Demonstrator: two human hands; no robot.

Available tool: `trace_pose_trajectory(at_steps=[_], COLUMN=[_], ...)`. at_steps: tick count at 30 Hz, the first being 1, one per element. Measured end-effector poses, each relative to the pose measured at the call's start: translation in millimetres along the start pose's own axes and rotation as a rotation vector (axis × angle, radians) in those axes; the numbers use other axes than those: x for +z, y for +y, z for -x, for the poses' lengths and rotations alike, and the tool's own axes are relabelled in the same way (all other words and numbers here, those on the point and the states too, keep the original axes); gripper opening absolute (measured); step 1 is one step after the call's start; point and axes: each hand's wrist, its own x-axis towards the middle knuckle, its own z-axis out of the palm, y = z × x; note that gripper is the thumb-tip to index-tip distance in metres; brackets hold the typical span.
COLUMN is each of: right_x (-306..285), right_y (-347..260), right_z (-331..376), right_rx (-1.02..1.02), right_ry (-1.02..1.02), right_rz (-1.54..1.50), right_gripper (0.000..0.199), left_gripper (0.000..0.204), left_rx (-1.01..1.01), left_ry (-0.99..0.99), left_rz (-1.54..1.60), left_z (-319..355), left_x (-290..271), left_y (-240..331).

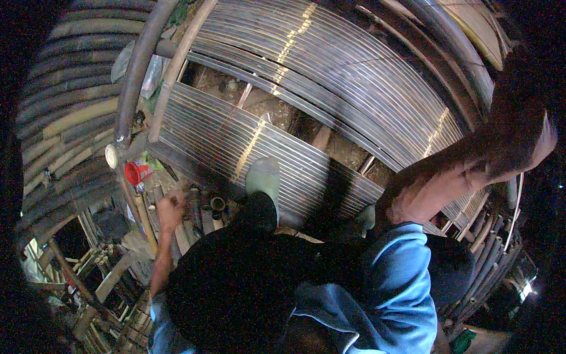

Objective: The person weaves thin bamboo strips together by hand, threading a long fiber through the horizontal slats to secure them into a mat.

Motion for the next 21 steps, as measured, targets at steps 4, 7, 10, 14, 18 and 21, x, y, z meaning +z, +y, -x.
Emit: trace_pose_trajectory(at_steps=[4, 7, 10, 14, 18, 21], right_x=[-1.2, 28.4, 55.4, 195.7, 195.9, 114.7], right_y=[-0.9, 37.6, 30.0, 46.6, 24.9, 44.1], right_z=[13.4, 20.9, 7.3, 53.1, 49.6, 27.3], right_rx=[0.056, 0.183, 0.298, 0.010, 0.031, 0.129], right_ry=[0.236, 0.419, 0.156, -0.512, -0.486, 0.009], right_rz=[0.224, 0.417, 0.444, 0.242, 0.090, 0.403], right_gripper=[0.033, 0.031, 0.028, 0.012, 0.013, 0.018], left_gripper=[0.035, 0.043, 0.077, 0.117, 0.077, 0.035], left_rx=[-0.203, -0.471, -0.096, 0.643, 0.560, 0.649], left_ry=[0.417, 0.479, 0.317, 0.248, -0.058, -0.151], left_rz=[-0.990, -1.173, -0.323, 0.490, 0.766, 0.302], left_z=[65.5, 124.9, 48.6, -15.2, -22.6, -49.3], left_x=[-158.5, -286.1, -303.5, -194.0, -162.7, -156.6], left_y=[-166.6, -187.4, -11.2, 207.6, 289.3, 249.0])
